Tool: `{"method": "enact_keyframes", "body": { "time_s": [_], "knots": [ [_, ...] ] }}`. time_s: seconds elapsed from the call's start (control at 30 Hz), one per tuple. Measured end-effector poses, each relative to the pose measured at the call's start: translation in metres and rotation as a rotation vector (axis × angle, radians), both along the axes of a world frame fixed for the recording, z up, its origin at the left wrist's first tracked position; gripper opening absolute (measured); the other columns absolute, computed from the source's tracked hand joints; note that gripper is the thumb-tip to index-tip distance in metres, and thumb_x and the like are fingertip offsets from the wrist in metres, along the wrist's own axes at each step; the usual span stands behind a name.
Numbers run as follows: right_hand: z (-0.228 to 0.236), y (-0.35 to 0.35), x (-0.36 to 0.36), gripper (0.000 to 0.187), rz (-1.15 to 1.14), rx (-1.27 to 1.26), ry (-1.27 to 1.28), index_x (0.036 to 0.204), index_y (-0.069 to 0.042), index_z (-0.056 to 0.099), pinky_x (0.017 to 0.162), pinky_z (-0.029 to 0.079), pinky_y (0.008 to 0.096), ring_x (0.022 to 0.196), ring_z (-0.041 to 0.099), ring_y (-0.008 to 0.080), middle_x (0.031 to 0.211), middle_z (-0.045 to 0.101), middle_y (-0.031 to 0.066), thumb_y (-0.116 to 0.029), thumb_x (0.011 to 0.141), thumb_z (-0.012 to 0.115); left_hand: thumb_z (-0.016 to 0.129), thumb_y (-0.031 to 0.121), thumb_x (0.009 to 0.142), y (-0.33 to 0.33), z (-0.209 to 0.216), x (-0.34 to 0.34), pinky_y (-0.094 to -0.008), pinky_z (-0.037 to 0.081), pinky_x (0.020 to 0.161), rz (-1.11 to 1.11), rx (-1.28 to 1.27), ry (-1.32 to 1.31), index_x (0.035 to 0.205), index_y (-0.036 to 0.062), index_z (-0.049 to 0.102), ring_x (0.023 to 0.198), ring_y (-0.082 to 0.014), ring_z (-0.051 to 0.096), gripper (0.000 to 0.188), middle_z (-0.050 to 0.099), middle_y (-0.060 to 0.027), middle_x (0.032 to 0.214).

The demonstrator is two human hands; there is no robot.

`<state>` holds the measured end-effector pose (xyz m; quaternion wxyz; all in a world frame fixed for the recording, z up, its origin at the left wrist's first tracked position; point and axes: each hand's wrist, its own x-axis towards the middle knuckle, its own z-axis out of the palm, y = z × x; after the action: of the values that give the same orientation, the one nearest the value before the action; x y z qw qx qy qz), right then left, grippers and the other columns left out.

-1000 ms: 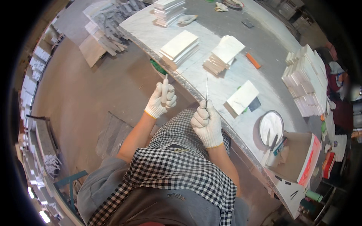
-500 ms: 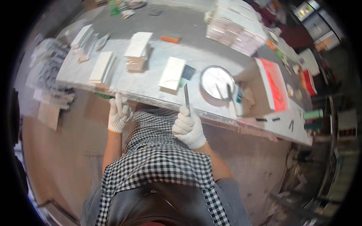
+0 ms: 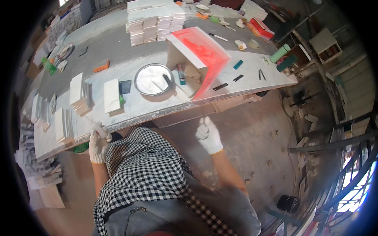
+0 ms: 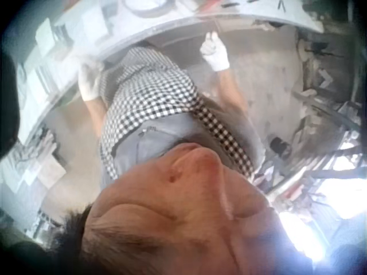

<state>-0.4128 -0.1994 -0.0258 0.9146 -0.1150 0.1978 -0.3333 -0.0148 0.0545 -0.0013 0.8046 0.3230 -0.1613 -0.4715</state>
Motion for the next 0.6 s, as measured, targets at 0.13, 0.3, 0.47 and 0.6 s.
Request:
{"method": "enact_keyframes", "body": {
  "time_s": [0.13,0.3,0.47,0.6],
  "knots": [
    [-0.017,-0.038,-0.047,0.015,-0.341,-0.280,0.661,0.099,-0.011,0.062,0.044,0.029,0.0242,0.048,0.037,0.0067,0.065,0.048,-0.0044,-0.025,0.103,0.060,0.078,0.045,0.090,-0.006,-0.004,-0.007,-0.0328,0.042,0.070,0.005,0.054,-0.050,0.130,0.0029,0.053,0.090,-0.0196,0.054,0.064,0.059,-0.0084,0.106],
    [-0.003,-0.119,-0.068,0.019,-0.338,-0.392,0.861,0.097,-0.013,0.063,0.042,0.032,0.0225,0.047,0.040,0.0054,0.064,0.050,-0.0069,-0.030,0.102,0.057,0.078,0.046,0.089,0.000,-0.003,-0.010,-0.0324,0.046,0.071,-0.007,0.111,-0.071,0.128,0.0036,0.054,0.093,-0.0208,0.058,0.063,0.060,-0.0094,0.110],
    [0.025,-0.268,-0.068,0.025,-0.602,-0.347,0.729,0.092,-0.014,0.055,0.045,0.041,0.0216,0.057,0.052,0.0082,0.087,0.065,0.0055,-0.036,0.103,0.059,0.080,0.045,0.087,-0.003,-0.001,-0.010,-0.0326,0.047,0.074,-0.003,0.125,-0.082,0.127,0.0051,0.055,0.094,-0.0200,0.059,0.062,0.061,-0.0082,0.112],
    [0.002,-0.266,-0.029,0.021,-0.580,-0.286,0.772,0.087,-0.015,0.054,0.040,0.033,0.0223,0.048,0.044,0.0081,0.075,0.060,0.0039,-0.029,0.103,0.057,0.081,0.046,0.086,-0.012,0.003,-0.022,-0.0324,0.045,0.073,-0.003,0.142,-0.058,0.127,0.0043,0.055,0.092,-0.0193,0.058,0.064,0.061,-0.0080,0.111]
  ]
}}
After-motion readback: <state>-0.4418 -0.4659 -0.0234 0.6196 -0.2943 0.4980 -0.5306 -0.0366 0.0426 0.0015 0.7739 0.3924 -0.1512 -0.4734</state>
